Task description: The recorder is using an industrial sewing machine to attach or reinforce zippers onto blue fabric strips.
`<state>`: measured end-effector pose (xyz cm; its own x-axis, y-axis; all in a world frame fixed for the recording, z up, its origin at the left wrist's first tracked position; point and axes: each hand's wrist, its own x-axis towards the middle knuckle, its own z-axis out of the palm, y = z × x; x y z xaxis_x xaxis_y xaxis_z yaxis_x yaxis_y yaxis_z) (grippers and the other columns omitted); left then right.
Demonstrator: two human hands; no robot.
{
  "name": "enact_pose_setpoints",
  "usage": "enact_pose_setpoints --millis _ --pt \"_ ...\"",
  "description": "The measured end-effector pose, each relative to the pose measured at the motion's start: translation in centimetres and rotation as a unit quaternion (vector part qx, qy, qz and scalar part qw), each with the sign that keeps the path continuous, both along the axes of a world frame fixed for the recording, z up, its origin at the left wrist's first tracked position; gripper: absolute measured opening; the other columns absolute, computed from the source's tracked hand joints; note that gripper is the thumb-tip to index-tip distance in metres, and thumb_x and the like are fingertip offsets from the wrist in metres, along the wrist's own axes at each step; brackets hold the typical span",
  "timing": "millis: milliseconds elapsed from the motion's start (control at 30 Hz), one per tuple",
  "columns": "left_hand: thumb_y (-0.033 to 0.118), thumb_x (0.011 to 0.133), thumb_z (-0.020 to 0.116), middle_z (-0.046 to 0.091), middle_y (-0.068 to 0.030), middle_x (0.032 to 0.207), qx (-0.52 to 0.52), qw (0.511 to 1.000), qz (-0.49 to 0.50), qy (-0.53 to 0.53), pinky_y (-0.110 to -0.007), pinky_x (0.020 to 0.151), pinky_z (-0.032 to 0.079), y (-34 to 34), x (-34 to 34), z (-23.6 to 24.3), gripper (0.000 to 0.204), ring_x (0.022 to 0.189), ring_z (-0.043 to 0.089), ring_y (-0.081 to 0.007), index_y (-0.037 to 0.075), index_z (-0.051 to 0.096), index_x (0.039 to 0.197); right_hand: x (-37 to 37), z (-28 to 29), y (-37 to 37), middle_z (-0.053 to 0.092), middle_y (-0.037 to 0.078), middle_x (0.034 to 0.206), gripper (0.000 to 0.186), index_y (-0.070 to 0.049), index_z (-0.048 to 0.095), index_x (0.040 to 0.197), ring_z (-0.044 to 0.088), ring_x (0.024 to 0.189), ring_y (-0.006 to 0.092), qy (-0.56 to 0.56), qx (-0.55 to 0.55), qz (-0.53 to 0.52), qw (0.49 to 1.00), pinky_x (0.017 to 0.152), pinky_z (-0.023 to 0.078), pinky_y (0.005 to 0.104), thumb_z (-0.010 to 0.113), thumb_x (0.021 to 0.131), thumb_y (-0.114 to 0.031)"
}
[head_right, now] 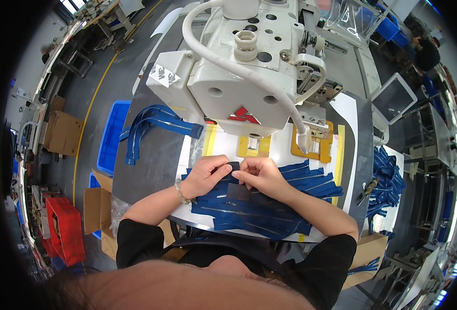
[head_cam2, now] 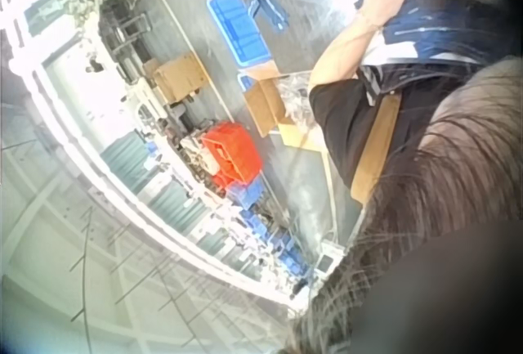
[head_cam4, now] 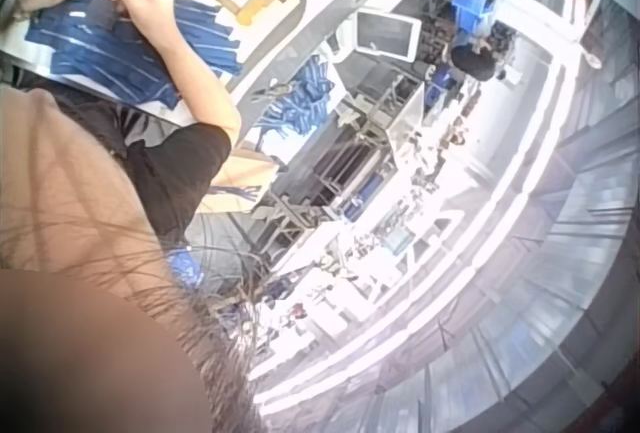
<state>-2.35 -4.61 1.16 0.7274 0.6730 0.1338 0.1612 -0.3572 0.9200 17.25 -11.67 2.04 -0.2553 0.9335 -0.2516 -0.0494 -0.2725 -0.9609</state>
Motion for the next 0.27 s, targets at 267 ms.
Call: enact_pose_setpoints --millis 267 --pt "0.024 0.091 0.059 0.048 -0.0109 0.057 0.047 0.998 -0.010 0.028 -0.034 0.050 0.036 0.30 -0.28 0.09 0.029 0.051 0.049 -0.0236 0.004 0.050 0.072 0.01 -0.11 -0.10 0.064 0.002 0.075 0.016 -0.002 0.058 0.093 0.065 0.067 0.0080 -0.011 0.031 -0.020 0.999 0.049 0.042 0.0170 0.069 0.087 -0.012"
